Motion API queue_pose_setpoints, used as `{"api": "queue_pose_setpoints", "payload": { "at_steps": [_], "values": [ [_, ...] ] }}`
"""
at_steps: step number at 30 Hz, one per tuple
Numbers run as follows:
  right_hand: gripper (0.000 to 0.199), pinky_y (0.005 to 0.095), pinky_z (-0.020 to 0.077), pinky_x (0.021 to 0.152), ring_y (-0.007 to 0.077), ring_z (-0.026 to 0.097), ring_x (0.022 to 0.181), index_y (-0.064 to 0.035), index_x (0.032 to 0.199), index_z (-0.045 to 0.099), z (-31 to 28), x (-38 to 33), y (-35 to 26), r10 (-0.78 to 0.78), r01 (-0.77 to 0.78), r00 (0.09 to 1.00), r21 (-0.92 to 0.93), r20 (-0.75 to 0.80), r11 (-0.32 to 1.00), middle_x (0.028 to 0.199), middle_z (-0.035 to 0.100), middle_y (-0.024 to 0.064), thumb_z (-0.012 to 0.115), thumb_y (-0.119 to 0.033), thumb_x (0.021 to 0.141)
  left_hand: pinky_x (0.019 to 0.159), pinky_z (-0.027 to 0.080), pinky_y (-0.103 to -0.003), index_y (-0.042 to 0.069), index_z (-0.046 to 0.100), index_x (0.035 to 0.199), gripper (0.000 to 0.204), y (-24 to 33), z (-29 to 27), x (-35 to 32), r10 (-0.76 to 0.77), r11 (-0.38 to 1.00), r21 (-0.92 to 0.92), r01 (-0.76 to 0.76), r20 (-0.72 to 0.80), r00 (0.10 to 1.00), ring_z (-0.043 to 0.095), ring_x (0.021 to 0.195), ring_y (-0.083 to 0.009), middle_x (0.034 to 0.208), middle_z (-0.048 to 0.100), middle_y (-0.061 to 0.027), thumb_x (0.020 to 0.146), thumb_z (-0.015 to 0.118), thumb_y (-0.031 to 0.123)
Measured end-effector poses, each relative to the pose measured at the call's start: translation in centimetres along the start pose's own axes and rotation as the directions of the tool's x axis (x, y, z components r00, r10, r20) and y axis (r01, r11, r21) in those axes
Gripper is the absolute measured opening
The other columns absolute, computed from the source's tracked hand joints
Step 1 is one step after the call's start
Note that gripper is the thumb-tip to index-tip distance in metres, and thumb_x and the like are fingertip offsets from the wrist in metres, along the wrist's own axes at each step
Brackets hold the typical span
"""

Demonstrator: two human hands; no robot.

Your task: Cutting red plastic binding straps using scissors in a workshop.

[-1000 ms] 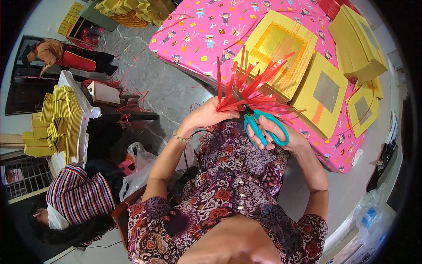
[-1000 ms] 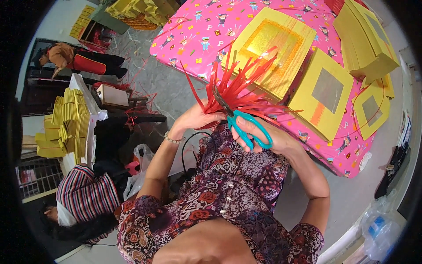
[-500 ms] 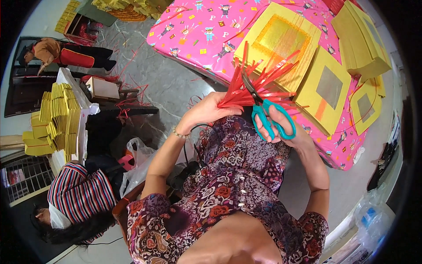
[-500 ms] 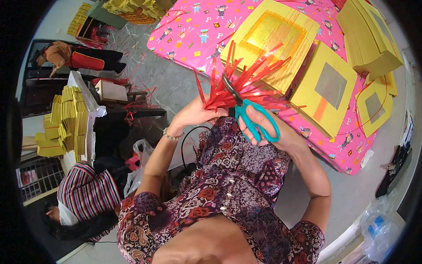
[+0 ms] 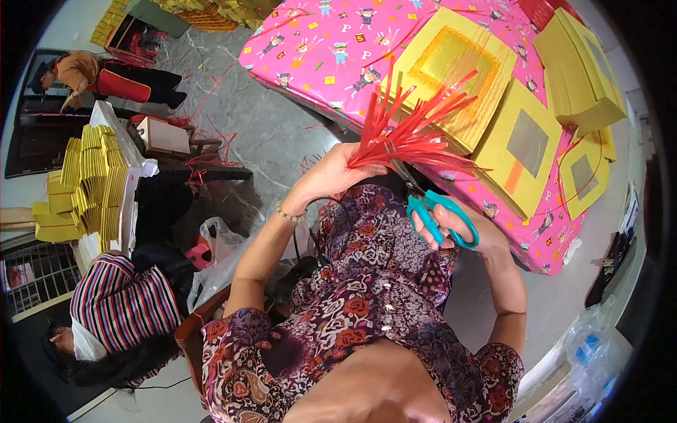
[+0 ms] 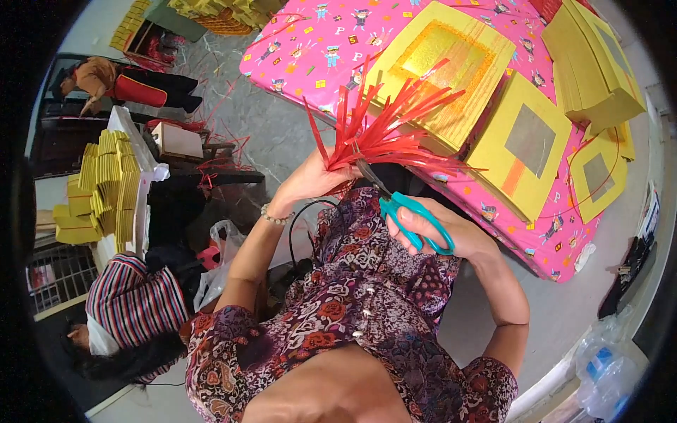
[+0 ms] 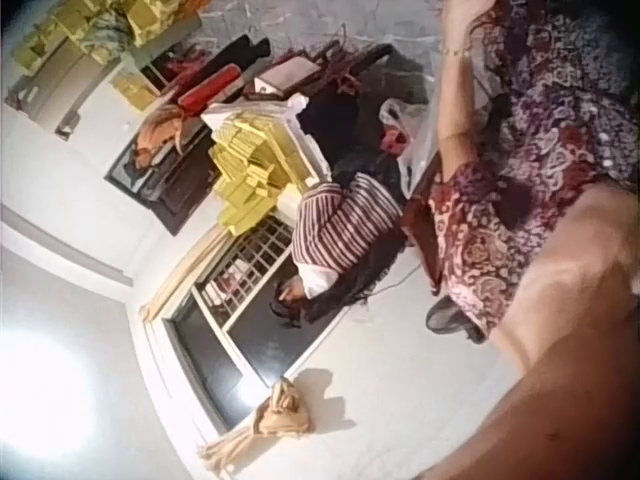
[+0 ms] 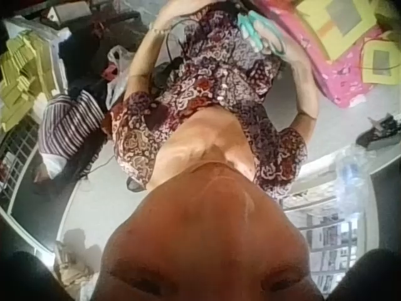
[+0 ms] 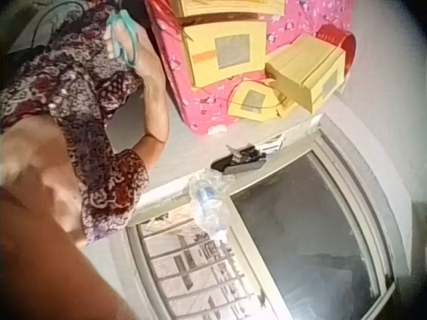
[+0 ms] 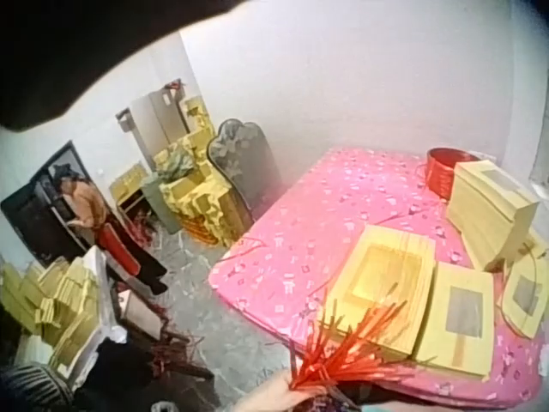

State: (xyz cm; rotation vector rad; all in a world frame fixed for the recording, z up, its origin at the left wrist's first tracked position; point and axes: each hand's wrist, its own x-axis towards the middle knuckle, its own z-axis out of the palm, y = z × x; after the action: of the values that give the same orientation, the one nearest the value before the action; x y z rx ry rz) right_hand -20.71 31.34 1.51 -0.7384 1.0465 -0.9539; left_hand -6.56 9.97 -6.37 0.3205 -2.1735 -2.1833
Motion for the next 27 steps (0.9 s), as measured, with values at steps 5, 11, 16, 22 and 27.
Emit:
{"api": "queue_pose_setpoints", "payload": {
  "at_steps": [5, 11, 16, 22, 27],
  "values": [
    [0.056, 0.0164, 0.032, 0.044, 0.0036, 0.046, 0.056, -0.0095, 0.086, 0.051, -0.2, 0.7, 1.1, 0.042, -0.042, 0.998, 0.0, -0.043, 0.999, 0.064, 0.048, -0.0028, 0.044, -0.065, 0.085, 0.078, 0.048, -0.028, 0.003, 0.059, 0.112, 0.034, 1.2, 0.1, -0.5, -0.031, 0.983, 0.182, 0.029, 0.01, 0.999, 0.061, 0.087, -0.0089, 0.096, 0.068, -0.008, 0.082, 0.067, 0.016],
    [0.053, 0.0174, 0.0324, 0.044, 0.0042, 0.046, 0.055, -0.0097, 0.086, 0.052, -0.3, 1.1, 1.2, -0.015, 0.018, 0.994, 0.019, -0.107, 1.0, 0.064, 0.047, -0.0028, 0.043, -0.062, 0.087, 0.079, 0.048, -0.029, 0.002, 0.06, 0.109, 0.032, 1.9, 0.2, -0.7, -0.071, 0.982, 0.179, 0.064, 0.032, 0.997, 0.06, 0.086, -0.0092, 0.095, 0.068, -0.0071, 0.082, 0.068, 0.016],
    [0.044, 0.0182, 0.0357, 0.047, 0.0048, 0.045, 0.054, -0.0076, 0.084, 0.051, 0.4, 1.1, 1.4, -0.087, 0.089, 0.985, 0.009, -0.15, 0.996, 0.063, 0.046, -0.0018, 0.046, -0.051, 0.091, 0.08, 0.048, -0.028, 0.001, 0.059, 0.108, 0.029, 1.5, 0.3, -0.3, -0.055, 0.991, 0.124, 0.049, 0.045, 0.997, 0.06, 0.087, -0.0091, 0.096, 0.068, -0.0064, 0.083, 0.066, 0.012],
    [0.045, 0.0185, 0.0361, 0.047, 0.0047, 0.045, 0.052, -0.007, 0.082, 0.051, 0.6, 1.3, 1.6, -0.132, 0.136, 0.985, 0.034, -0.108, 0.99, 0.062, 0.046, -0.0015, 0.047, -0.051, 0.091, 0.081, 0.048, -0.027, -0.001, 0.058, 0.109, 0.027, 1.7, 0.0, -0.6, -0.097, 0.988, 0.125, 0.092, 0.038, 0.995, 0.061, 0.088, -0.009, 0.096, 0.067, -0.0063, 0.083, 0.064, 0.008],
    [0.048, 0.0176, 0.0344, 0.045, 0.004, 0.045, 0.053, -0.007, 0.082, 0.052, 0.3, 1.3, 2.1, -0.07, 0.074, 0.995, 0.054, -0.069, 0.996, 0.062, 0.046, -0.0017, 0.047, -0.054, 0.09, 0.082, 0.049, -0.027, -0.001, 0.058, 0.108, 0.026, 2.4, 0.2, -0.5, -0.068, 0.997, 0.051, 0.066, 0.04, 0.997, 0.061, 0.089, -0.0104, 0.096, 0.067, -0.0061, 0.083, 0.063, 0.006]
  ]
}}
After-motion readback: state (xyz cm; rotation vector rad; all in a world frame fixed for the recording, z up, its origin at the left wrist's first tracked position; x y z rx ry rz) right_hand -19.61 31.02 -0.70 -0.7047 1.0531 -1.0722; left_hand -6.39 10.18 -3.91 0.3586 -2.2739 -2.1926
